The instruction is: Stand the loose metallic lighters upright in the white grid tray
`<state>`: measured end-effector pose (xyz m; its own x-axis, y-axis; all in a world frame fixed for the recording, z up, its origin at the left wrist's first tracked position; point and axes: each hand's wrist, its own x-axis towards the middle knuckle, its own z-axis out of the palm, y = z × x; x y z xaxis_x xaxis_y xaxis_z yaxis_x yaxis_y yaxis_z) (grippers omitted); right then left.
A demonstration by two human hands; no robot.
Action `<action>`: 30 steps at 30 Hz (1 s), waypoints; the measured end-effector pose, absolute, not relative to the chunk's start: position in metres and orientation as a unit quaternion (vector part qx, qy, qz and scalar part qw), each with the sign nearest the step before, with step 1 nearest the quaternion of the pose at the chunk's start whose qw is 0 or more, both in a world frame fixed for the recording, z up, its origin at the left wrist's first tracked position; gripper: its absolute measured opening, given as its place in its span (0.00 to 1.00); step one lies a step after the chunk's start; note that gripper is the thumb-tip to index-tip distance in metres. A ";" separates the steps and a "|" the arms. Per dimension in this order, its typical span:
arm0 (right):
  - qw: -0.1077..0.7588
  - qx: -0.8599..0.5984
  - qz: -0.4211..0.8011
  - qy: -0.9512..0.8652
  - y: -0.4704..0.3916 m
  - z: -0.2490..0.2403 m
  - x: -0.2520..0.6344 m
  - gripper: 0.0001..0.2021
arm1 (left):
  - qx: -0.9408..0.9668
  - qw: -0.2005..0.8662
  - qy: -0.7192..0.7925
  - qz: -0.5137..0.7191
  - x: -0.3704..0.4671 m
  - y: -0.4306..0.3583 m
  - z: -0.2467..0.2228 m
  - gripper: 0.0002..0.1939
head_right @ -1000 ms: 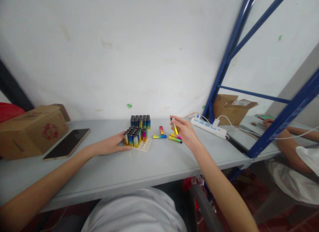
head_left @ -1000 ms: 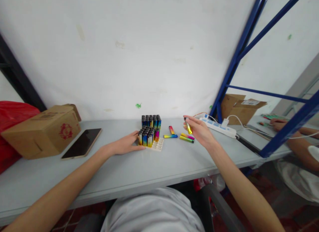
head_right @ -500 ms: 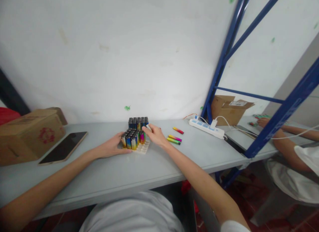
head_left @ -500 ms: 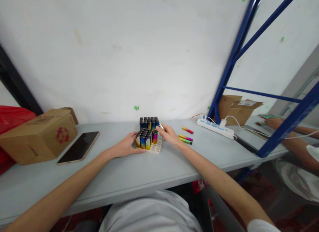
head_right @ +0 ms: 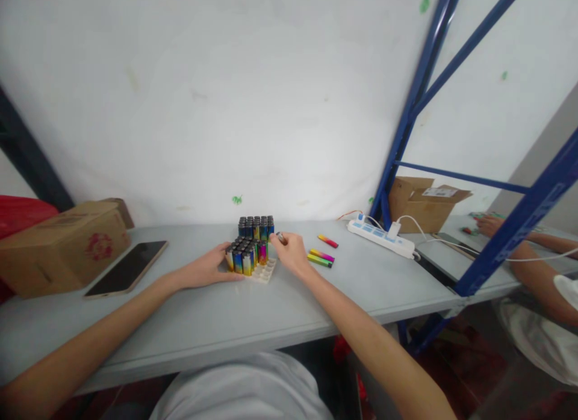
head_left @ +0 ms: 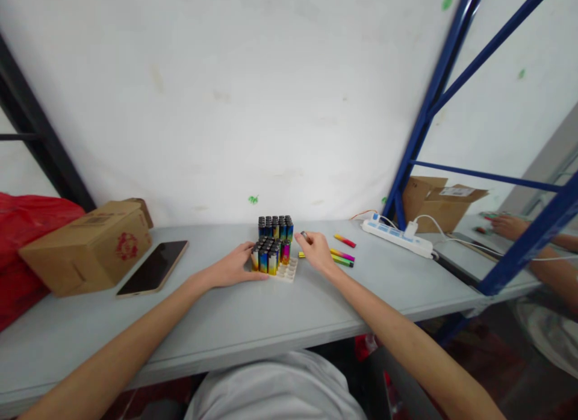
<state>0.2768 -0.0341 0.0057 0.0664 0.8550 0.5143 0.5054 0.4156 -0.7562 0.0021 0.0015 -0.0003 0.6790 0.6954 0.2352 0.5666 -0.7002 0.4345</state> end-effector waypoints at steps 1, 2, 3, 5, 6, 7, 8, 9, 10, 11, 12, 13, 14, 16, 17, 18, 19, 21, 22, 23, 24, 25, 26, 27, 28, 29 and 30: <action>0.519 -0.517 0.160 -0.661 -0.034 0.005 0.276 0.28 | 0.902 0.167 0.349 0.193 0.002 0.001 0.000 0.39; 0.518 -0.519 0.154 -0.662 -0.035 0.005 0.275 0.27 | 0.902 0.170 0.348 0.190 0.002 0.000 0.001 0.39; 0.516 -0.521 0.150 -0.663 -0.035 0.005 0.275 0.27 | 0.903 0.172 0.348 0.187 0.003 0.000 0.001 0.39; 0.513 -0.517 0.144 -0.671 -0.036 0.006 0.275 0.26 | 0.902 0.173 0.350 0.185 0.003 0.000 0.001 0.40; 0.512 -0.511 0.141 -0.676 -0.037 0.007 0.275 0.25 | 0.902 0.172 0.349 0.185 0.003 -0.001 0.001 0.40; 0.512 -0.505 0.138 -0.681 -0.038 0.008 0.275 0.25 | 0.903 0.171 0.348 0.187 0.003 0.000 0.001 0.40; 0.511 -0.499 0.135 -0.687 -0.040 0.009 0.275 0.25 | 0.904 0.169 0.345 0.188 0.003 0.000 0.000 0.39; 0.508 -0.493 0.134 -0.693 -0.041 0.011 0.275 0.25 | 0.905 0.168 0.342 0.188 0.003 0.000 0.000 0.38; 0.504 -0.488 0.132 -0.701 -0.043 0.012 0.276 0.25 | 0.907 0.167 0.340 0.185 0.003 0.000 0.000 0.38; 0.496 -0.482 0.132 -0.710 -0.044 0.013 0.276 0.24 | 0.908 0.167 0.339 0.183 0.003 0.000 0.000 0.38; 0.486 -0.476 0.131 -0.721 -0.046 0.015 0.277 0.23 | 0.908 0.166 0.339 0.183 0.003 0.001 0.000 0.38; 0.473 -0.468 0.128 -0.735 -0.047 0.017 0.279 0.22 | 0.908 0.165 0.338 0.183 0.003 0.001 0.000 0.39; 0.461 -0.457 0.122 -0.751 -0.048 0.019 0.280 0.21 | 0.909 0.164 0.337 0.182 0.003 0.001 0.001 0.39; 0.437 -0.432 0.097 -0.783 -0.050 0.022 0.284 0.22 | 0.912 0.166 0.330 0.175 0.003 0.000 0.002 0.38; 0.427 -0.421 0.078 -0.797 -0.051 0.024 0.286 0.22 | 0.913 0.168 0.329 0.173 0.004 -0.001 0.002 0.37; 0.417 -0.413 0.059 -0.807 -0.052 0.025 0.288 0.23 | 0.913 0.171 0.328 0.171 0.004 -0.001 0.003 0.36; 0.408 -0.410 0.044 -0.815 -0.053 0.026 0.289 0.24 | 0.913 0.175 0.328 0.171 0.004 -0.002 0.003 0.36; 0.387 -0.413 0.039 -0.824 -0.054 0.025 0.290 0.26 | 0.912 0.177 0.328 0.172 0.004 -0.002 0.003 0.36; 0.376 -0.417 0.048 -0.826 -0.054 0.023 0.289 0.27 | 0.912 0.176 0.328 0.174 0.004 -0.002 0.003 0.36; 0.367 -0.420 0.061 -0.828 -0.054 0.021 0.287 0.27 | 0.912 0.174 0.327 0.175 0.003 -0.002 0.002 0.37; 0.361 -0.422 0.075 -0.828 -0.053 0.019 0.285 0.28 | 0.913 0.172 0.326 0.175 0.003 -0.001 0.002 0.37; 0.359 -0.423 0.087 -0.827 -0.052 0.017 0.284 0.28 | 0.914 0.171 0.325 0.175 0.003 -0.001 0.001 0.37; 0.359 -0.424 0.096 -0.826 -0.051 0.016 0.282 0.28 | 0.914 0.171 0.324 0.173 0.002 0.000 0.000 0.37; 0.358 -0.424 0.101 -0.826 -0.050 0.014 0.281 0.28 | 0.915 0.171 0.323 0.171 0.002 0.001 0.000 0.36; 0.354 -0.423 0.105 -0.827 -0.049 0.014 0.281 0.28 | 0.916 0.170 0.322 0.169 0.002 0.001 -0.001 0.36; 0.346 -0.422 0.109 -0.831 -0.048 0.014 0.281 0.28 | 0.916 0.168 0.322 0.168 0.002 0.002 -0.001 0.36; 0.335 -0.421 0.115 -0.835 -0.047 0.014 0.281 0.28 | 0.917 0.166 0.321 0.169 0.002 0.002 -0.001 0.36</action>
<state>0.2814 -0.0471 0.0138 -0.4218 0.7798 0.4625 0.6262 0.6195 -0.4734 0.0018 0.0019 -0.0009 0.7368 0.6450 0.2025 0.5332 -0.7386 0.4124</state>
